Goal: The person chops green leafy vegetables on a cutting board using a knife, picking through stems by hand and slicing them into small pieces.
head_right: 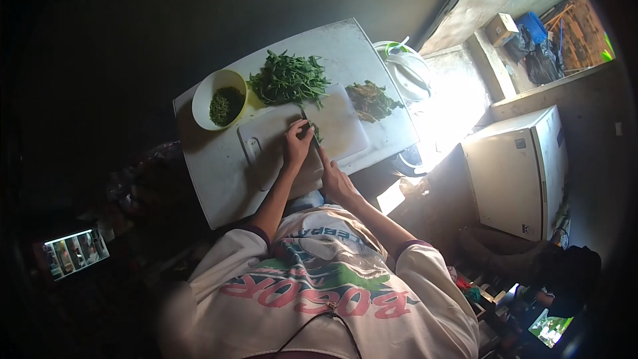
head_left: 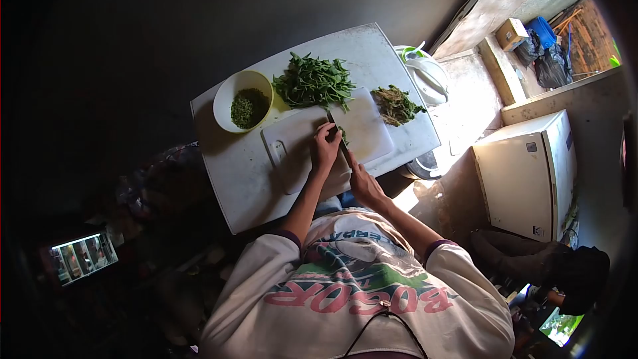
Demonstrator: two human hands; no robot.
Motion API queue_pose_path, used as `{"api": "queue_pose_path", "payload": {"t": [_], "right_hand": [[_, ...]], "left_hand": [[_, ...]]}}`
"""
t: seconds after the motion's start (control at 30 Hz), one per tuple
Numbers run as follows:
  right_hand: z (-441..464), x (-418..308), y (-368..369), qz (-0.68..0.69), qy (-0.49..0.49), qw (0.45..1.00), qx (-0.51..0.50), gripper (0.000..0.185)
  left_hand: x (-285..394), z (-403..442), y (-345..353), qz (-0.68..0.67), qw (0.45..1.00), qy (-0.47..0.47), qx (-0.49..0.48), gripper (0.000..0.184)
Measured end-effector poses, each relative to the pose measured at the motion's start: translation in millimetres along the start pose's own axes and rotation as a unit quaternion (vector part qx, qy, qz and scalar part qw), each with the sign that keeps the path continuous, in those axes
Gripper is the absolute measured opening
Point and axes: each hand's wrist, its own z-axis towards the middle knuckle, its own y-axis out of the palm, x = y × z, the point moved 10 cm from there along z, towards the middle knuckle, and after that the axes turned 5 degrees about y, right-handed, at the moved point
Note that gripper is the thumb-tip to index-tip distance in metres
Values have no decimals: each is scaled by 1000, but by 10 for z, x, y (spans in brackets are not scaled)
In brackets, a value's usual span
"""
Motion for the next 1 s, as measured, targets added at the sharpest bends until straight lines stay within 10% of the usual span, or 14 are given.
{"api": "queue_pose_path", "payload": {"t": [1.0], "right_hand": [[254, 608, -929, -7, 29, 956, 292, 37]], "left_hand": [[-167, -188, -906, 72, 995, -30, 54, 23]]}}
